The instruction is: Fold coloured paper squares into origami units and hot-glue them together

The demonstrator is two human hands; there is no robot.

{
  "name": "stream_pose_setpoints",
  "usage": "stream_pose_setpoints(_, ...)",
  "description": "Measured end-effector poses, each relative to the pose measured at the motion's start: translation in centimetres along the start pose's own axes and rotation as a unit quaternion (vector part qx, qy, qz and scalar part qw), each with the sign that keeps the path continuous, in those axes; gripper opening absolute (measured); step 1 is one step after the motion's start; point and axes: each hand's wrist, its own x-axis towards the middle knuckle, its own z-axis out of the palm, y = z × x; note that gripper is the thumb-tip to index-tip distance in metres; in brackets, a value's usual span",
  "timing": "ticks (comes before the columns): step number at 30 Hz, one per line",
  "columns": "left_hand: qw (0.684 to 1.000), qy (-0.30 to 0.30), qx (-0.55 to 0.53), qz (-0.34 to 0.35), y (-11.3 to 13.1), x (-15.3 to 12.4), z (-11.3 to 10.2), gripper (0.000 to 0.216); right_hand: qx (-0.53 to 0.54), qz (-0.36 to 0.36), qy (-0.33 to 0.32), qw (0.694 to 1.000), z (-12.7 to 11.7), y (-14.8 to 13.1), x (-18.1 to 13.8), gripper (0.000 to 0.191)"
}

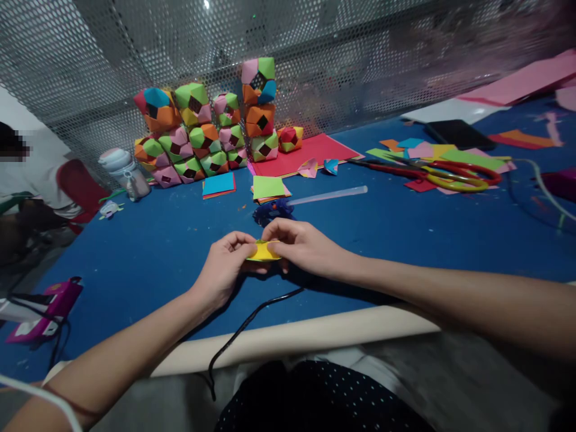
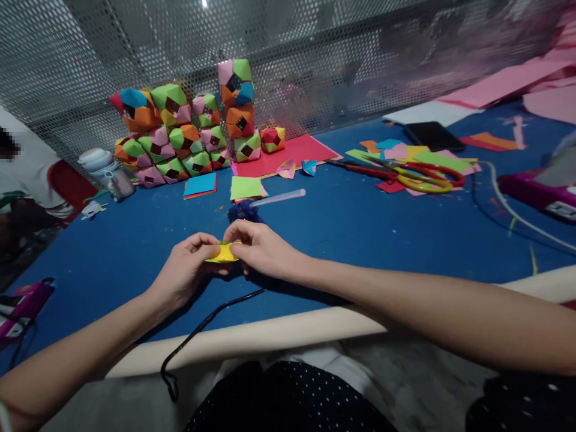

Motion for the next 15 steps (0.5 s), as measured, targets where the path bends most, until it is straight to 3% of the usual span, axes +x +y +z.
stream_pose_setpoints(11, 0.999, -0.037, -0.023, -0.030, 0.38, -0.09, -0.18, 0.010, -0.004, 0.004, 0.014, 1.000, 0.04, -0.39, -0.45, 0.009)
stream_pose_setpoints(15, 0.996, -0.055, -0.036, -0.057, 0.46, 0.11, -0.30, 0.018, -0.039, -0.013, 0.019, 0.999, 0.21, -0.47, -0.64, 0.010)
